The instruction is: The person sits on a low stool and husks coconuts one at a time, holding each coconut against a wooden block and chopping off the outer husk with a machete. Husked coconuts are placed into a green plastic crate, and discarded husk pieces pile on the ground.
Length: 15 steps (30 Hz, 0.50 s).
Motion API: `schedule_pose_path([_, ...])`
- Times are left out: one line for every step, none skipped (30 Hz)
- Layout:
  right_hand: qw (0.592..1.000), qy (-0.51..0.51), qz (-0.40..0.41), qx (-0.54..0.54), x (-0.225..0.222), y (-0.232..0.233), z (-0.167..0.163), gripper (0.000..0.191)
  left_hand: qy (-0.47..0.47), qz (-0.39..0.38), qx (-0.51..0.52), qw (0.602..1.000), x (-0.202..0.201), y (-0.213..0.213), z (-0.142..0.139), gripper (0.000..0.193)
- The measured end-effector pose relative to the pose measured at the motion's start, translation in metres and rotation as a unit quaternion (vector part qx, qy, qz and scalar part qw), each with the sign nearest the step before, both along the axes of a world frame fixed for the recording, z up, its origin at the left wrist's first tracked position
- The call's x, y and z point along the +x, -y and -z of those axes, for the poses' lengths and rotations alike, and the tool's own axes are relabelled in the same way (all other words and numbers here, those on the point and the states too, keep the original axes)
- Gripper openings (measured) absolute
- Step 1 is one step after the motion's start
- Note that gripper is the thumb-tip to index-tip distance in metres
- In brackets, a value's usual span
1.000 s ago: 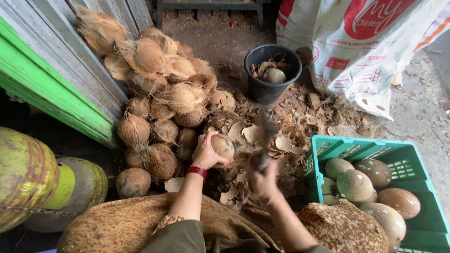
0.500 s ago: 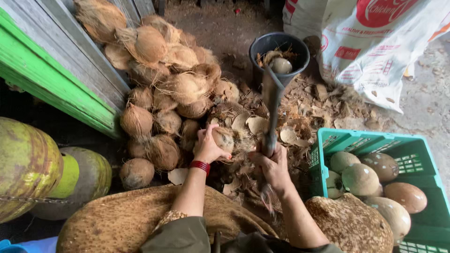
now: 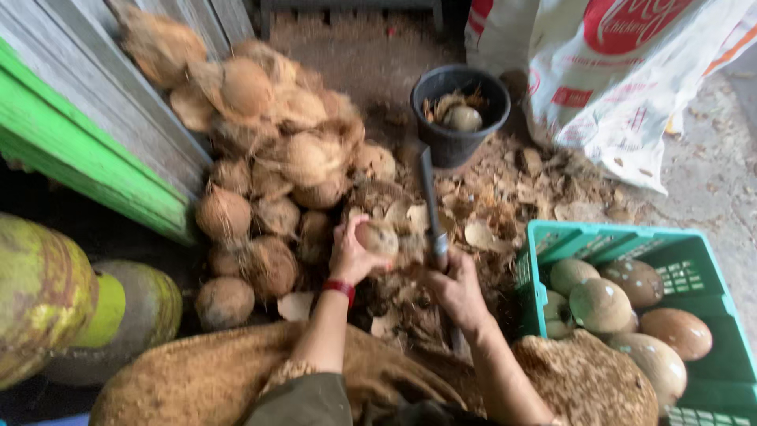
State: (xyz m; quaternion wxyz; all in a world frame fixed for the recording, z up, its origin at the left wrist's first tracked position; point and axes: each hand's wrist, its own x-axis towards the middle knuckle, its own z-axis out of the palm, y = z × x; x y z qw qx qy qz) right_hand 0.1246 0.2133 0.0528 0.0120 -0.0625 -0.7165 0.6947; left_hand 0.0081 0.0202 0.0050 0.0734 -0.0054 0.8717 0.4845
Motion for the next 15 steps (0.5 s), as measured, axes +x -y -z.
schedule_pose_path([0.997, -0.076, 0.006, 0.025, 0.002, 0.001, 0.002, 0.023, 0.003, 0.002, -0.038, 0.999, 0.0, -0.004, -0.001, 0.107])
schedule_pose_path([0.996, -0.092, 0.017, 0.011, 0.002, 0.003, 0.011, 0.018, 0.026, -0.012, -0.03, 0.999, -0.001, -0.006, 0.0, 0.111])
schedule_pose_path([0.993, -0.114, 0.027, -0.003, 0.0, 0.008, 0.025, 0.015, 0.042, -0.026, -0.023, 0.999, -0.002, -0.008, -0.001, 0.114])
schedule_pose_path([0.99, -0.135, 0.037, -0.018, -0.001, 0.012, 0.043, 0.013, 0.06, -0.039, -0.016, 0.997, -0.002, -0.006, -0.003, 0.118])
schedule_pose_path([0.997, 0.051, -0.012, -0.063, 0.0, 0.011, 0.062, 0.013, 0.054, -0.031, 0.011, 0.998, -0.002, -0.003, -0.004, 0.118])
schedule_pose_path([0.965, 0.233, -0.064, -0.105, 0.001, 0.009, 0.081, 0.014, 0.048, -0.022, 0.041, 0.998, -0.001, 0.001, -0.005, 0.119])
schedule_pose_path([0.936, 0.28, -0.055, -0.204, -0.001, 0.004, 0.097, 0.015, 0.037, -0.013, 0.071, 0.997, -0.001, 0.008, -0.007, 0.12])
schedule_pose_path([0.895, 0.322, -0.047, -0.304, -0.002, -0.002, 0.108, 0.017, 0.105, -0.022, 0.112, 0.988, -0.001, 0.015, -0.007, 0.121])
schedule_pose_path([0.841, 0.36, -0.041, -0.402, -0.004, -0.004, 0.111, 0.019, 0.172, -0.031, 0.15, 0.973, -0.001, 0.023, -0.007, 0.122])
schedule_pose_path([0.885, 0.339, -0.042, -0.317, -0.006, -0.007, 0.111, 0.017, 0.237, -0.041, 0.193, 0.951, -0.002, 0.029, -0.007, 0.124])
schedule_pose_path([0.919, 0.317, -0.042, -0.23, -0.008, -0.01, 0.109, 0.017, 0.177, -0.015, 0.164, 0.97, -0.003, 0.033, -0.006, 0.123])
schedule_pose_path([0.943, 0.299, -0.038, -0.14, -0.008, -0.011, 0.101, 0.02, 0.122, 0.013, 0.134, 0.983, -0.003, 0.034, -0.004, 0.122])
schedule_pose_path([0.954, 0.282, -0.019, -0.103, -0.009, -0.009, 0.087, 0.015, 0.062, 0.037, 0.104, 0.992, -0.004, 0.034, -0.003, 0.121])
schedule_pose_path([0.964, 0.258, -0.005, -0.068, -0.012, -0.004, 0.073, 0.013, 0.08, 0.028, 0.084, 0.993, -0.004, 0.033, -0.002, 0.124])
schedule_pose_path([0.972, 0.234, 0.008, -0.034, -0.013, 0.001, 0.058, 0.014, 0.099, 0.017, 0.063, 0.993, -0.003, 0.03, -0.001, 0.127])
